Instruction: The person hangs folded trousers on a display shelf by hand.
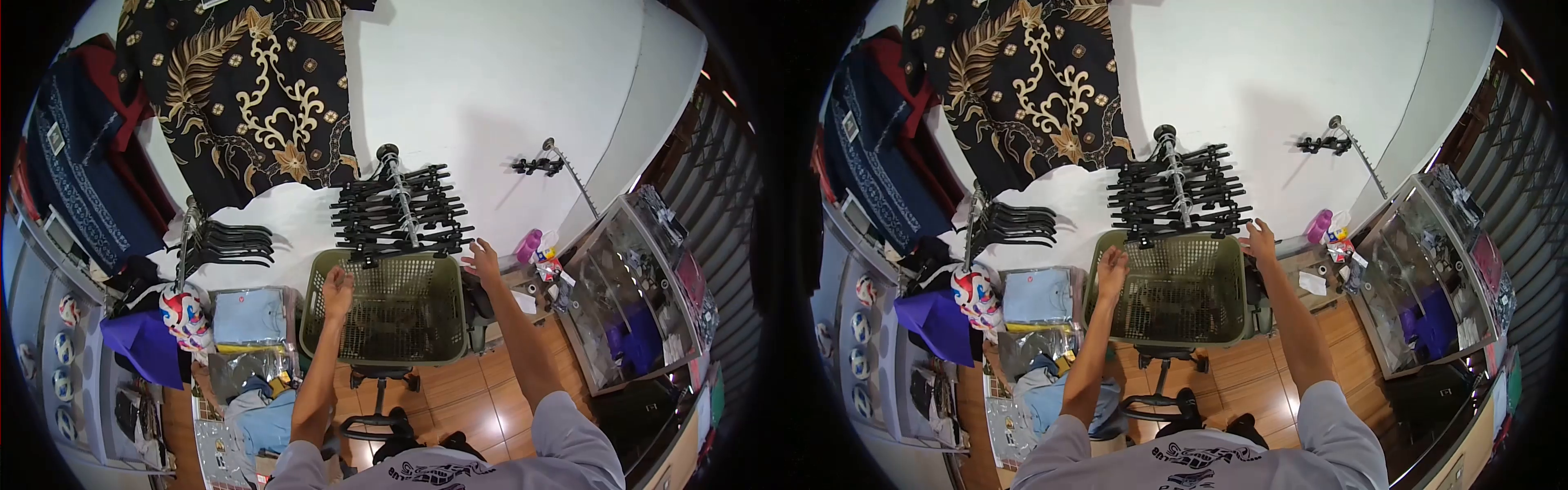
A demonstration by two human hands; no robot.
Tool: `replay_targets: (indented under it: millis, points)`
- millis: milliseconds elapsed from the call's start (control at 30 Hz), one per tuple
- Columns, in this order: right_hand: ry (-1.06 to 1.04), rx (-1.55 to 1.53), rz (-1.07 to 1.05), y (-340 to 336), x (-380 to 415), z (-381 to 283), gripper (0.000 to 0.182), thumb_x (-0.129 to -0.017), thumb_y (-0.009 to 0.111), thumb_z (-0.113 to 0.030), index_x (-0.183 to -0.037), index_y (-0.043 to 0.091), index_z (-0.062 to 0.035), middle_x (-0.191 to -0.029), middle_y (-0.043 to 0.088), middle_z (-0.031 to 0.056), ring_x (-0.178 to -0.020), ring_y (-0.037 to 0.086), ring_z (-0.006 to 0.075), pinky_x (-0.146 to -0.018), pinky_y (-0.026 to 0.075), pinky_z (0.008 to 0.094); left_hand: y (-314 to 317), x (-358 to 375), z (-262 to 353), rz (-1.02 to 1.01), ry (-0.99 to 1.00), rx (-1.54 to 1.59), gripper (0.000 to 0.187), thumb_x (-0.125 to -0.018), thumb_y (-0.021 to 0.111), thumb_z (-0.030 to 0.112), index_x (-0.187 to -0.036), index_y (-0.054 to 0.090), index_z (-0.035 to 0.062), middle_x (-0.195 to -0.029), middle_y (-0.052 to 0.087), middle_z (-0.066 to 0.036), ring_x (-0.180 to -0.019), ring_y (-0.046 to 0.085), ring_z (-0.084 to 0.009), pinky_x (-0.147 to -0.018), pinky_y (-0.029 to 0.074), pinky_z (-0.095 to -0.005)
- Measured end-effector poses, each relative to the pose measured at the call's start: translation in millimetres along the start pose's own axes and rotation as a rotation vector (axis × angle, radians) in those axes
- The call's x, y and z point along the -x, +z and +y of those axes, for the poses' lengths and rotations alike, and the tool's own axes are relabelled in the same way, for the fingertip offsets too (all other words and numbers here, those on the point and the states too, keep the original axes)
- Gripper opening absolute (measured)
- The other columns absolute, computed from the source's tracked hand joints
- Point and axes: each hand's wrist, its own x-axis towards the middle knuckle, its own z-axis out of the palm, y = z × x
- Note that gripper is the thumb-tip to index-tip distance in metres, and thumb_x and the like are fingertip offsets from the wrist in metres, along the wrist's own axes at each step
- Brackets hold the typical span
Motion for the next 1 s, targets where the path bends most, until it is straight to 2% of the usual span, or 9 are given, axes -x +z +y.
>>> replay_targets:
  millis: [67, 200, 300, 367, 700, 833, 900, 933, 1000]
  points:
    - [-0.004, 0.004, -0.033, 3, -5, 3, 0.059, -0.097, 0.058, -0.029, -0.148, 0.037, -0.0098, -0.13, 0.058, 0.0119, -0.093, 0.068, 0.0213, -0.07, 0.053, 0.0335, 1, -14, -6, -0.081, -0.023, 0.109, 0.053, -0.094, 0.068, 0.028, -0.135, 0.049, 0.0009, -0.118, 0.06, -0.006, -0.106, 0.061, -0.0155, -0.089, 0.051, -0.0317]
    - [0.006, -0.111, -0.008, 7, -12, 8, 0.047, -0.097, 0.06, -0.025, -0.138, 0.047, -0.007, -0.115, 0.066, 0.0113, -0.081, 0.069, 0.0174, -0.059, 0.056, 0.0287, 10, -22, -9, -0.101, -0.05, 0.223, 0.043, -0.095, 0.067, 0.03, -0.125, 0.055, 0.0012, -0.109, 0.063, -0.007, -0.097, 0.064, -0.0143, -0.084, 0.054, -0.0293]
    - [-0.005, -0.123, 0.047, 7, -10, 10, 0.038, -0.095, 0.063, -0.024, -0.128, 0.053, -0.0066, -0.107, 0.069, 0.01, -0.077, 0.069, 0.0166, -0.058, 0.056, 0.0283, 13, -26, -16, -0.12, 0.003, 0.336, 0.03, -0.096, 0.066, 0.027, -0.111, 0.06, 0.0014, -0.096, 0.064, -0.005, -0.086, 0.065, -0.0134, -0.078, 0.056, -0.0269]
    - [-0.013, -0.127, 0.084, 4, -8, 11, 0.034, -0.094, 0.065, -0.023, -0.122, 0.055, -0.0067, -0.103, 0.07, 0.0093, -0.074, 0.069, 0.0161, -0.058, 0.056, 0.0281, 16, -20, -4, -0.12, 0.014, 0.429, 0.015, -0.099, 0.061, 0.015, -0.102, 0.06, 0.0, -0.088, 0.064, -0.006, -0.08, 0.066, -0.0135, -0.071, 0.056, -0.0255]
    - [-0.022, -0.173, 0.041, -22, 37, -3, 0.024, -0.092, 0.069, -0.023, -0.109, 0.061, -0.0072, -0.094, 0.071, 0.0067, -0.068, 0.067, 0.0139, -0.058, 0.055, 0.027, 13, -5, 10, -0.1, 0.083, 0.424, 0.019, -0.096, 0.067, 0.019, -0.104, 0.062, 0.003, -0.085, 0.065, -0.003, -0.081, 0.067, -0.0138, -0.073, 0.057, -0.0246]
    - [-0.014, -0.209, -0.043, -38, 56, -3, 0.032, -0.093, 0.067, -0.021, -0.12, 0.057, -0.0069, -0.102, 0.069, 0.0096, -0.073, 0.068, 0.0167, -0.059, 0.056, 0.0284, 11, -7, 3, -0.065, 0.165, 0.437, 0.021, -0.096, 0.067, 0.022, -0.105, 0.063, 0.0043, -0.09, 0.067, -0.003, -0.081, 0.066, -0.0128, -0.074, 0.056, -0.0223]
    - [-0.041, -0.408, -0.222, -51, 68, 13, 0.048, -0.094, 0.065, -0.019, -0.136, 0.046, -0.0057, -0.112, 0.066, 0.0127, -0.078, 0.069, 0.0205, -0.059, 0.056, 0.0298, 12, -7, 0, -0.052, 0.19, 0.446, 0.021, -0.095, 0.067, 0.022, -0.105, 0.063, 0.0034, -0.086, 0.065, -0.002, -0.081, 0.066, -0.0122, -0.075, 0.056, -0.023]
    - [0.019, -0.296, -0.17, -54, 95, -1, 0.063, -0.093, 0.066, -0.02, -0.146, 0.035, -0.0045, -0.118, 0.063, 0.0147, -0.083, 0.07, 0.0235, -0.062, 0.056, 0.0304, 12, -8, -1, -0.023, 0.215, 0.46, 0.022, -0.095, 0.068, 0.021, -0.104, 0.062, 0.0024, -0.083, 0.063, -0.001, -0.081, 0.066, -0.0117, -0.075, 0.057, -0.0237]
    - [0.054, -0.234, -0.116, -74, 123, 18, 0.068, -0.092, 0.068, -0.025, -0.146, 0.035, -0.0025, -0.116, 0.064, 0.0137, -0.086, 0.069, 0.0235, -0.066, 0.056, 0.0318, 13, -10, 7, -0.047, 0.268, 0.436, 0.02, -0.095, 0.067, 0.02, -0.104, 0.061, 0.0026, -0.083, 0.062, 0.0, -0.081, 0.065, -0.0112, -0.076, 0.056, -0.0232]
